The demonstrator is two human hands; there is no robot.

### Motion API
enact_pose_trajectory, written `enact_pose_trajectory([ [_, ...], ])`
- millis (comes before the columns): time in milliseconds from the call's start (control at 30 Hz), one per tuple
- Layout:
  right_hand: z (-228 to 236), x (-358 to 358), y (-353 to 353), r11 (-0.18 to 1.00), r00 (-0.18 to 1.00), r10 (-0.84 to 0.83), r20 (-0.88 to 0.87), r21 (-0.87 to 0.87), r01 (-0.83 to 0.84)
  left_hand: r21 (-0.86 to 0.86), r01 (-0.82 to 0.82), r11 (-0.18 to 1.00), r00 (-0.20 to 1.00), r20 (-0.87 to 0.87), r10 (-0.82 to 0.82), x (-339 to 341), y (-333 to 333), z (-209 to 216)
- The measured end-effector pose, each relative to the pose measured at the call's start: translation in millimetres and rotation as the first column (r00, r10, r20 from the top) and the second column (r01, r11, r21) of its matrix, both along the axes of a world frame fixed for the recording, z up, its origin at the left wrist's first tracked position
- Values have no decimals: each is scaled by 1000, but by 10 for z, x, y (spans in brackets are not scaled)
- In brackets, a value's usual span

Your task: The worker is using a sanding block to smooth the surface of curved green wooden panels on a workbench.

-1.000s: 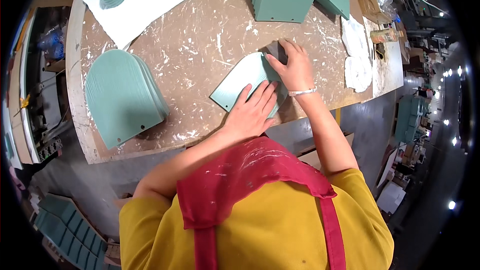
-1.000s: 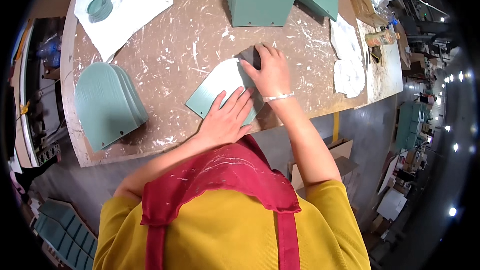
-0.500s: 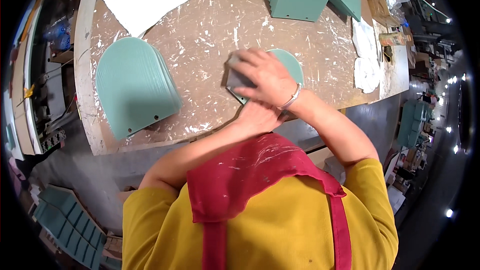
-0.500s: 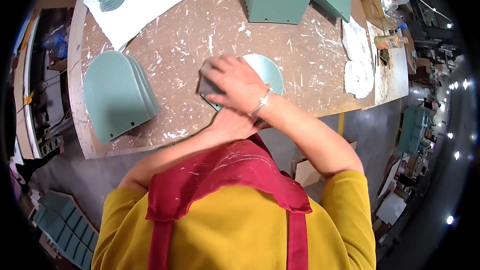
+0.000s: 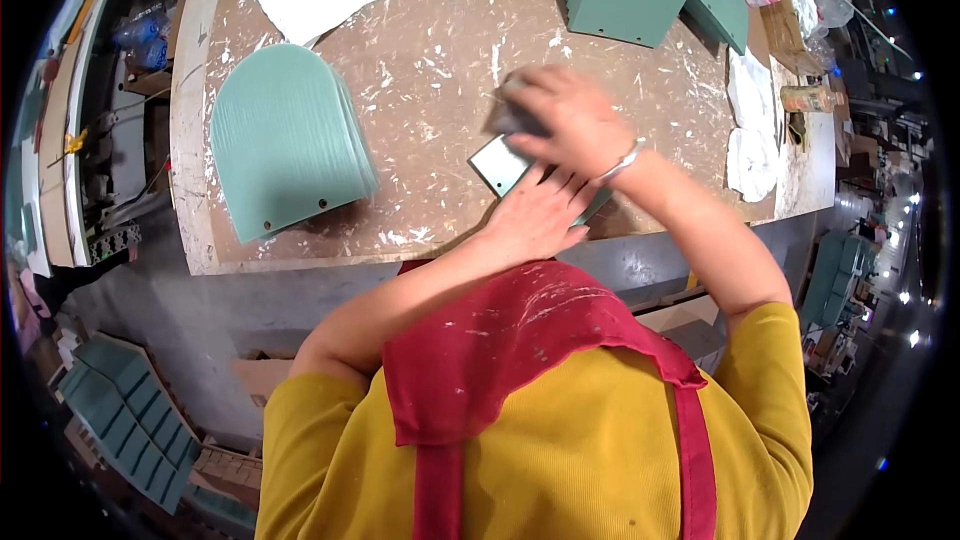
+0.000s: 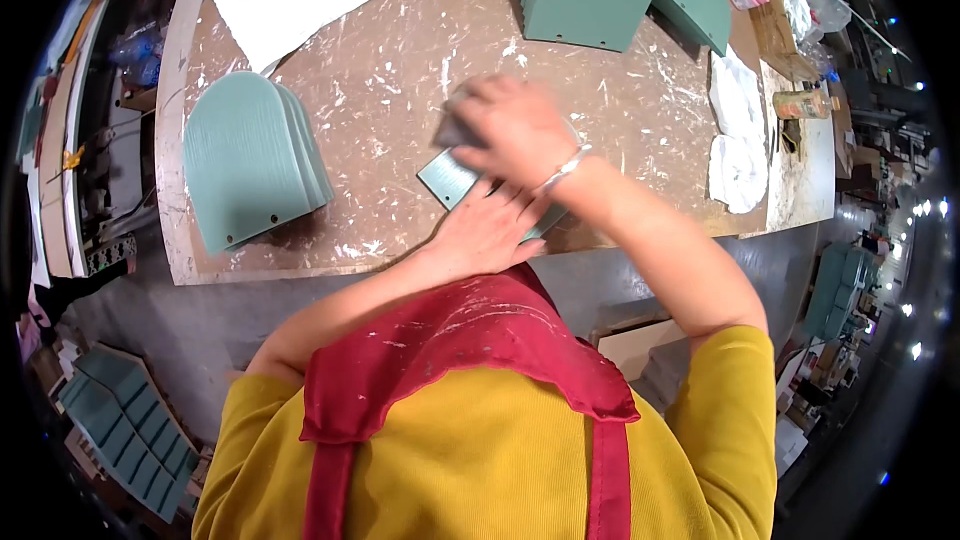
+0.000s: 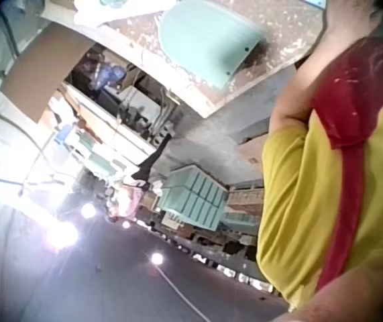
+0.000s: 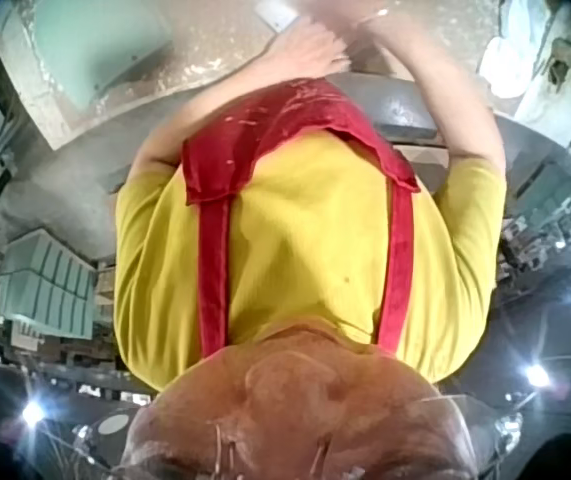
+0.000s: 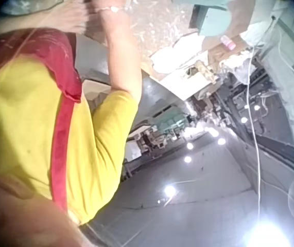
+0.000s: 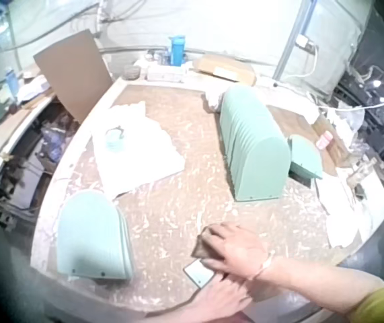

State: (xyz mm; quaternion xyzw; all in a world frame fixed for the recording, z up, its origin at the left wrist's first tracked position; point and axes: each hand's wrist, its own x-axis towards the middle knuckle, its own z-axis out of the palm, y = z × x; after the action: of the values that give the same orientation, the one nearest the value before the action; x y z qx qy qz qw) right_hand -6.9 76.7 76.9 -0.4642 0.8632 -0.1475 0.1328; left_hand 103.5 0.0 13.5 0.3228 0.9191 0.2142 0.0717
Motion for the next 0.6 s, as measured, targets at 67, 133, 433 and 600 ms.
enact_pose_trajectory([
  [67, 46, 200, -234, 999, 1000, 10, 15, 41, -11, 150, -179, 972, 982, -32, 186, 119, 110, -219],
  [133, -24, 253, -215, 999, 1000, -26, 6, 38, 26, 130, -148, 981, 985, -68, 157, 116, 65, -183],
  [433, -195, 90, 238, 862, 832, -506, -228, -128, 490, -36, -14, 999, 1000, 25, 15, -29, 16, 62],
  [600, -290, -58, 1039, 690, 632, -715, -299, -153, 708, 39, -62, 997, 987, -143, 67, 21, -10, 38],
])
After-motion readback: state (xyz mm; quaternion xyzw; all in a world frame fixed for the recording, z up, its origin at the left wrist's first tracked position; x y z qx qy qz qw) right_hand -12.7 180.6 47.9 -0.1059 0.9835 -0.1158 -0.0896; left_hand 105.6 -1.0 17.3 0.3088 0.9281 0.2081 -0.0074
